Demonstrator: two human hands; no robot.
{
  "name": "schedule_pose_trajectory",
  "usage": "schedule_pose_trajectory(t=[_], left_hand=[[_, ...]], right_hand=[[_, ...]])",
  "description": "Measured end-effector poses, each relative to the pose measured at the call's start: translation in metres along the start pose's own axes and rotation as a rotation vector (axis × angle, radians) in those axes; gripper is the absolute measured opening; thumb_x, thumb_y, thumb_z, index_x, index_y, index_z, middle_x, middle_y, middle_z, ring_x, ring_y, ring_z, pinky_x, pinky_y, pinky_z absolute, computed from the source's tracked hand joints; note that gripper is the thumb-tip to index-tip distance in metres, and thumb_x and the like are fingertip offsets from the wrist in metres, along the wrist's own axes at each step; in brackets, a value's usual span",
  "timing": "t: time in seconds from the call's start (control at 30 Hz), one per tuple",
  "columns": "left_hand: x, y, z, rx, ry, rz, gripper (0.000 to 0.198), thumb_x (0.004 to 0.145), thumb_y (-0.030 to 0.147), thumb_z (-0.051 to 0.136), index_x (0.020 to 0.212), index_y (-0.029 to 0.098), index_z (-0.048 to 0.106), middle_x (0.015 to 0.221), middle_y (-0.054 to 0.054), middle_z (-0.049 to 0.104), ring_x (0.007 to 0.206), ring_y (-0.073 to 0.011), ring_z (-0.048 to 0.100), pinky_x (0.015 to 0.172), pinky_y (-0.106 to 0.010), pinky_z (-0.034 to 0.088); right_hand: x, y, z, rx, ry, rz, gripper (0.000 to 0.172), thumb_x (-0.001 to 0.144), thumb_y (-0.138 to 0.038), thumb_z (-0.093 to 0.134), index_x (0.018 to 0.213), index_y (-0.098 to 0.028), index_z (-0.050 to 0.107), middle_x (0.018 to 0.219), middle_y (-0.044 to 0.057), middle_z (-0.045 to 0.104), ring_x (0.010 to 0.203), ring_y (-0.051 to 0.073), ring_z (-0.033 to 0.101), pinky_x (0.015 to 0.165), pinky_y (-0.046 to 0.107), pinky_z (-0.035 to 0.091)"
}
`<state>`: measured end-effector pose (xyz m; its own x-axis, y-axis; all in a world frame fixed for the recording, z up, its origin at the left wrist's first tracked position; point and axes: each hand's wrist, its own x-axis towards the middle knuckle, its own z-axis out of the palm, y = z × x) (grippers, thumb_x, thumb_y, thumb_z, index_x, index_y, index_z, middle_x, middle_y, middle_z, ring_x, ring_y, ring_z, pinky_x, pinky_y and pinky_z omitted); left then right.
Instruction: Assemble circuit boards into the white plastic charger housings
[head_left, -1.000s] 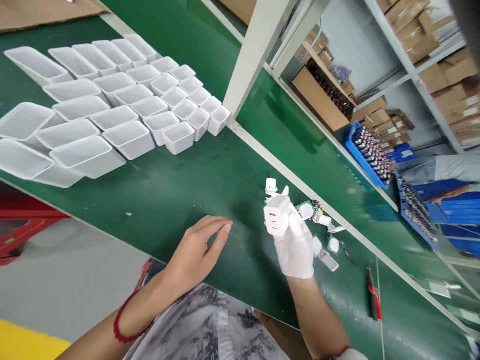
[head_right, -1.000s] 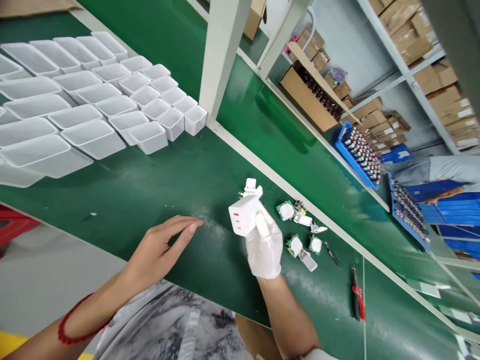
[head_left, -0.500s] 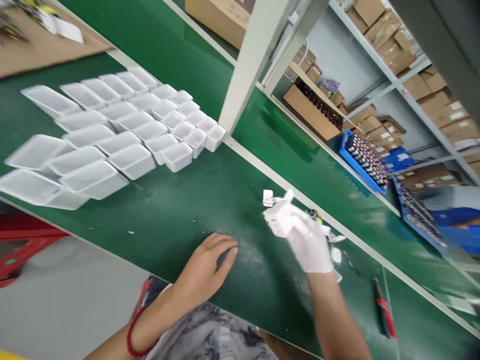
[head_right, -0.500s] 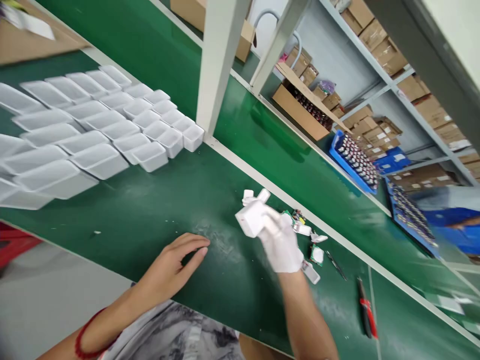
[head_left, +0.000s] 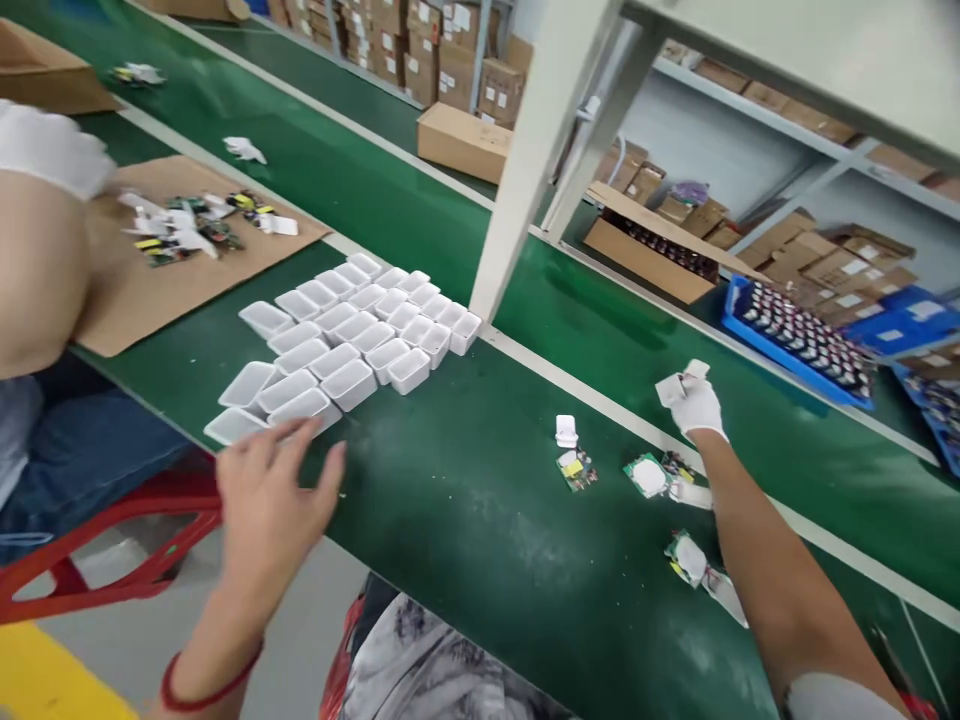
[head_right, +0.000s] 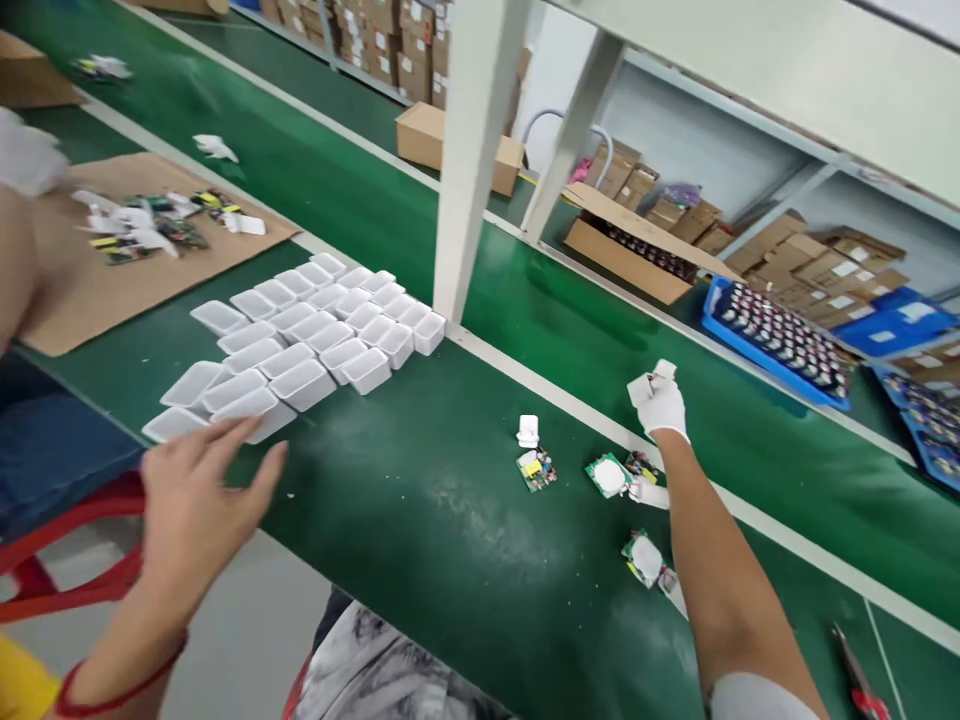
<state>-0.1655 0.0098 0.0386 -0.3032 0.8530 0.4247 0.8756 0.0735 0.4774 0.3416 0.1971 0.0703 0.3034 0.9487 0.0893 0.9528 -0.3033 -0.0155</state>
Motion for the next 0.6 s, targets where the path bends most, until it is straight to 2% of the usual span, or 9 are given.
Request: schedule_pose_trajectory(t=[0.1,0.17,0.23,0.3,0.37,0.43,0.5,0.6], left_hand=[[0.014,-0.019,-0.003,0.119,-0.034,0.010,0.024,0.081,0.031,0.064,0.100,0.020,0.070,0.106,-0.011,0.069,0.121,-0.0466,0.051,0.096,-0.066,0.040],[0.020,-0.019,-0.003,0.135,-0.078,0.049,0.018,0.082,0.029,0.059,0.094,0.021,0.070,0.097,-0.008,0.069,0.124,-0.0459,0.049,0.098,-0.064,0.039],[0.022,-0.015,-0.002,0.146,-0.122,0.090,0.015,0.085,0.028,0.054,0.090,0.022,0.067,0.090,-0.005,0.065,0.122,-0.0413,0.051,0.101,-0.059,0.036],[0.021,-0.007,0.001,0.156,-0.087,0.116,0.010,0.085,0.027,0.055,0.086,0.022,0.063,0.085,-0.003,0.061,0.114,-0.0371,0.055,0.103,-0.058,0.036],[0.017,0.003,0.004,0.162,-0.056,0.166,0.006,0.083,0.027,0.059,0.084,0.021,0.061,0.083,-0.004,0.058,0.108,-0.0365,0.057,0.100,-0.059,0.038],[0.010,0.019,0.008,0.135,-0.041,0.246,0.008,0.081,0.027,0.063,0.080,0.020,0.060,0.082,-0.006,0.058,0.098,-0.0353,0.058,0.095,-0.058,0.041],[-0.002,0.042,0.015,0.065,-0.066,0.336,0.010,0.081,0.027,0.065,0.076,0.021,0.057,0.081,-0.008,0.060,0.089,-0.0318,0.058,0.090,-0.056,0.043],[-0.025,0.084,0.029,-0.062,-0.185,0.447,0.010,0.082,0.023,0.065,0.076,0.022,0.056,0.084,-0.009,0.062,0.091,-0.0310,0.054,0.088,-0.052,0.042]], right_hand=[[-0.009,0.004,-0.005,-0.056,-0.027,0.149,0.040,0.093,-0.035,0.056,0.117,-0.004,0.064,0.110,0.024,0.064,0.100,0.032,0.066,0.082,0.045,0.053],[-0.031,-0.002,-0.012,-0.061,-0.014,0.145,0.047,0.093,-0.038,0.054,0.123,-0.003,0.062,0.116,0.029,0.062,0.107,0.037,0.063,0.086,0.046,0.050],[-0.065,-0.017,-0.018,-0.023,-0.032,0.009,0.048,0.093,-0.044,0.052,0.134,-0.019,0.057,0.122,0.017,0.064,0.111,0.031,0.062,0.090,0.039,0.049],[-0.104,-0.038,-0.021,0.044,-0.149,-0.315,0.050,0.093,-0.048,0.049,0.136,-0.024,0.055,0.120,0.013,0.067,0.106,0.028,0.064,0.089,0.037,0.049],[-0.137,-0.061,-0.018,-0.004,-0.258,-0.475,0.058,0.090,-0.056,0.051,0.136,-0.022,0.055,0.110,0.014,0.069,0.099,0.031,0.065,0.083,0.040,0.050],[-0.157,-0.078,-0.011,-0.040,-0.324,-0.472,0.066,0.082,-0.061,0.060,0.132,-0.018,0.057,0.101,0.016,0.068,0.092,0.033,0.065,0.076,0.041,0.049],[-0.161,-0.088,-0.004,-0.026,-0.364,-0.439,0.069,0.076,-0.059,0.068,0.128,-0.016,0.057,0.098,0.016,0.068,0.088,0.033,0.065,0.072,0.038,0.048],[-0.152,-0.088,0.000,0.039,-0.416,-0.413,0.060,0.074,-0.048,0.072,0.124,-0.018,0.058,0.099,0.014,0.068,0.082,0.028,0.066,0.068,0.034,0.046]])
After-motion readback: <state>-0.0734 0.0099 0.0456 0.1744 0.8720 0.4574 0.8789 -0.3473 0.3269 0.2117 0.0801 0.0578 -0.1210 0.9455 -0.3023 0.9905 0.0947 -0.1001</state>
